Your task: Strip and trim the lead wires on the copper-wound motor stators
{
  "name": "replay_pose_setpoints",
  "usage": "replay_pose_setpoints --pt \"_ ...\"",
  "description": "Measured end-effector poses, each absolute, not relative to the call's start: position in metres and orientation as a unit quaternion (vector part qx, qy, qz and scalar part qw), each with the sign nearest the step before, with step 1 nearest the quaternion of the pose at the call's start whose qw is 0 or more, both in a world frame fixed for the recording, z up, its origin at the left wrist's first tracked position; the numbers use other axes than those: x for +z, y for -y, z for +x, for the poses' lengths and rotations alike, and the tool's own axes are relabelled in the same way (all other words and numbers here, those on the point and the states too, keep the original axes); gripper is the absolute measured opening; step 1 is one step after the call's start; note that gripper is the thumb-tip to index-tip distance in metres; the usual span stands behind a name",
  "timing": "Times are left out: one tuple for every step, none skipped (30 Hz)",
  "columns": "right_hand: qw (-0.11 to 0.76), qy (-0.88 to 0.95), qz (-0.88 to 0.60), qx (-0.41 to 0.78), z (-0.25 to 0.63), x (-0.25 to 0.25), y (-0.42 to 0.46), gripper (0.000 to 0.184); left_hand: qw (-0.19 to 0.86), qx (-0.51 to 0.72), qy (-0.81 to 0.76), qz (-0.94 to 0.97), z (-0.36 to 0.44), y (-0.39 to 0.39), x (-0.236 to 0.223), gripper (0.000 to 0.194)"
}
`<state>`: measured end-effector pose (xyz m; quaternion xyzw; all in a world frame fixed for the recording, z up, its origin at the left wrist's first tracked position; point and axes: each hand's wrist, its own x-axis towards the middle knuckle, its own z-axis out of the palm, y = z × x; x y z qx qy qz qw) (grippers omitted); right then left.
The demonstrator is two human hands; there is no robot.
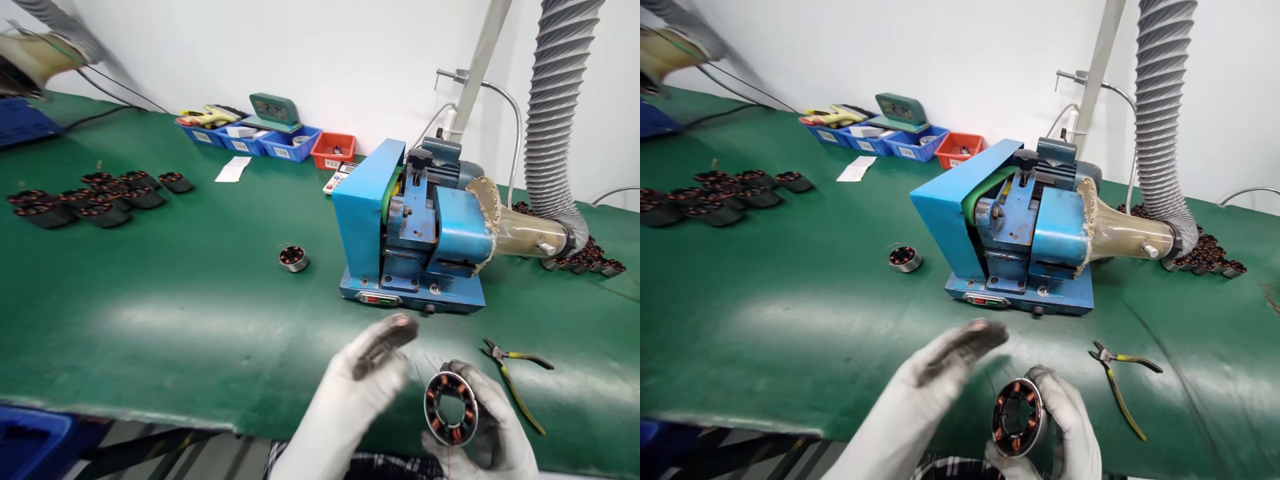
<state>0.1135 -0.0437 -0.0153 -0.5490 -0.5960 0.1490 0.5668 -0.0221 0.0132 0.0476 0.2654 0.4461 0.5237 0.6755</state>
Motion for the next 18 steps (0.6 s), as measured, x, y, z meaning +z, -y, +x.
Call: replay_pose_setpoints --pt "0.566 0.593 -0.553 0.147 0.113 -0.015 0.044 0.054 0.680 0.481 -0.474 0.286 -0.023 -0.013 0.048 0.025" --pt "0.564 0.593 -0.556 0.145 0.113 -0.015 0.043 0.052 0.678 0.453 -0.496 0.299 -0.022 -0.013 0.049 0.024" --pt "0.563 0.594 -0.556 0.145 0.113 -0.016 0.043 0.051 0.668 0.447 -0.513 0.302 -0.021 -0.013 0.050 0.020" --pt "0.564 0.596 -0.553 0.147 0.114 -0.016 0.043 0.049 0.647 0.466 -0.525 0.298 -0.020 -0.012 0.050 0.017" --pt "0.566 0.597 -0.549 0.149 0.114 -0.016 0.043 0.048 0.621 0.498 -0.533 0.287 -0.020 -0.012 0.050 0.015" --pt "0.569 0.596 -0.546 0.150 0.114 -0.016 0.042 0.047 0.593 0.537 -0.536 0.268 -0.019 -0.012 0.051 0.015" --pt "0.572 0.596 -0.543 0.151 0.114 -0.016 0.042 0.047 0.567 0.573 -0.537 0.249 -0.019 -0.012 0.052 0.014" --pt "0.572 0.596 -0.542 0.152 0.114 -0.016 0.042 0.047 0.545 0.597 -0.539 0.239 -0.020 -0.013 0.054 0.013" --pt "0.572 0.596 -0.543 0.152 0.115 -0.016 0.042 0.047 0.533 0.603 -0.541 0.244 -0.020 -0.014 0.056 0.014" --pt "0.570 0.596 -0.545 0.152 0.115 -0.015 0.042 0.047 0.534 0.588 -0.546 0.267 -0.021 -0.015 0.059 0.018" --pt "0.567 0.597 -0.546 0.154 0.115 -0.015 0.042 0.046 0.544 0.556 -0.552 0.300 -0.020 -0.016 0.061 0.021" --pt "0.565 0.598 -0.548 0.154 0.115 -0.015 0.042 0.045 0.558 0.520 -0.555 0.331 -0.020 -0.017 0.064 0.022" --pt "0.562 0.598 -0.550 0.152 0.114 -0.014 0.042 0.045 0.577 0.489 -0.555 0.347 -0.018 -0.018 0.066 0.020" --pt "0.561 0.599 -0.552 0.148 0.114 -0.014 0.042 0.045 0.598 0.469 -0.551 0.345 -0.016 -0.018 0.067 0.017" --pt "0.560 0.601 -0.551 0.146 0.114 -0.013 0.042 0.044 0.618 0.461 -0.546 0.328 -0.014 -0.018 0.068 0.013" --pt "0.560 0.603 -0.550 0.145 0.114 -0.013 0.041 0.045 0.636 0.460 -0.539 0.306 -0.012 -0.017 0.067 0.011" --pt "0.561 0.604 -0.548 0.146 0.113 -0.013 0.041 0.045 0.651 0.463 -0.529 0.286 -0.010 -0.017 0.065 0.012" --pt "0.563 0.603 -0.545 0.149 0.113 -0.013 0.041 0.045 0.662 0.464 -0.521 0.272 -0.009 -0.016 0.064 0.015"
